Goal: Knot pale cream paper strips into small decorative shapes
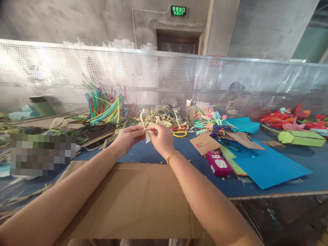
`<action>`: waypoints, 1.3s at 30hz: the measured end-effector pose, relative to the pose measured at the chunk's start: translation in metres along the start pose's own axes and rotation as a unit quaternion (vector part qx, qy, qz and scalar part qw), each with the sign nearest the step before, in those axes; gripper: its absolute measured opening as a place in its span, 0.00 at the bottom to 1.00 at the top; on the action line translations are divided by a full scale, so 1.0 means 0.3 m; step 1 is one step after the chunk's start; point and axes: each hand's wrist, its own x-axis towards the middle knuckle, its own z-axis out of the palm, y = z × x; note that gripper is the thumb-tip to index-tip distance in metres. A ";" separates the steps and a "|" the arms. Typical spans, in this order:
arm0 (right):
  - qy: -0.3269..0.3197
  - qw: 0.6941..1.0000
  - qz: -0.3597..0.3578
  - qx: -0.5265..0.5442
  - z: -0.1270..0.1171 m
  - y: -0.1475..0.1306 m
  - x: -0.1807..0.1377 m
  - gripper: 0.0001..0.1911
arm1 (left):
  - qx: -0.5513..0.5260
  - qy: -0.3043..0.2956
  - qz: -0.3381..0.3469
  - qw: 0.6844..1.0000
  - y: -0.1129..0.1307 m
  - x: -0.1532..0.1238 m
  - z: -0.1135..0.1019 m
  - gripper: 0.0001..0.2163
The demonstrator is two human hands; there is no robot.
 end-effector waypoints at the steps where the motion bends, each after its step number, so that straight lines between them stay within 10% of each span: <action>1: 0.002 1.000 -0.017 -0.010 -0.006 -0.006 0.000 0.04 | -0.012 0.003 -0.008 1.000 0.003 0.000 -0.001 0.11; 13: -0.017 0.990 -0.090 -0.104 -0.032 -0.032 0.001 0.03 | -0.018 0.006 -0.009 1.000 0.001 0.007 -0.008 0.10; 32: 0.011 0.993 0.101 0.053 0.031 0.011 -0.003 0.08 | 0.064 -0.009 0.084 0.994 -0.020 0.004 0.011 0.13; 39: 0.086 0.994 0.047 -0.054 0.002 -0.002 0.004 0.20 | 0.067 -0.012 0.057 0.996 0.000 0.000 -0.001 0.10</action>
